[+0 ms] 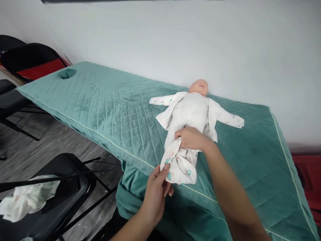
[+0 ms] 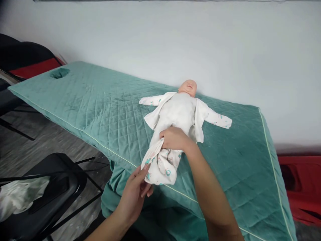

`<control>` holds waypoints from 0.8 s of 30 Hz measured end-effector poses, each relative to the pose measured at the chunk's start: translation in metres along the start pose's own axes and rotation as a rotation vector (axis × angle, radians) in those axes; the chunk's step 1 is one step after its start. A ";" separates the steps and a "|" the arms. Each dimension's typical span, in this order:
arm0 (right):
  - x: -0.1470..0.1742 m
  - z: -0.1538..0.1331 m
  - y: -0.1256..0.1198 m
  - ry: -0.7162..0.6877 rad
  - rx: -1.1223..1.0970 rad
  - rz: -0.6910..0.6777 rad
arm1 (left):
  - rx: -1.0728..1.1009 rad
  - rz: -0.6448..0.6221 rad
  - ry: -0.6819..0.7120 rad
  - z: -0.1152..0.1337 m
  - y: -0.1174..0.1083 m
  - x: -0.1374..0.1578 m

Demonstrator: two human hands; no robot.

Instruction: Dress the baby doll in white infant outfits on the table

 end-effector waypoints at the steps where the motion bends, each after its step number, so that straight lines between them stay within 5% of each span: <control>1: 0.000 -0.001 0.000 0.011 0.009 -0.005 | -0.011 0.017 0.017 0.000 -0.003 -0.001; 10: -0.001 -0.006 -0.001 0.052 0.047 -0.039 | -0.053 0.092 0.058 0.001 -0.034 -0.023; 16: 0.000 -0.006 -0.002 0.057 0.004 -0.040 | -0.347 0.024 0.074 0.008 -0.041 -0.042; 24: 0.000 0.002 -0.002 0.010 -0.135 0.005 | -0.290 -0.327 -0.134 0.030 -0.028 -0.054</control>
Point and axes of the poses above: each hand's wrist, its own x-axis away from the middle knuckle, its own y-axis out of the palm, z = x × y, the point moved 2 cm from there along -x, towards the middle knuckle, and after that the axes turned 1 degree about -x, right-handed, at the moved point
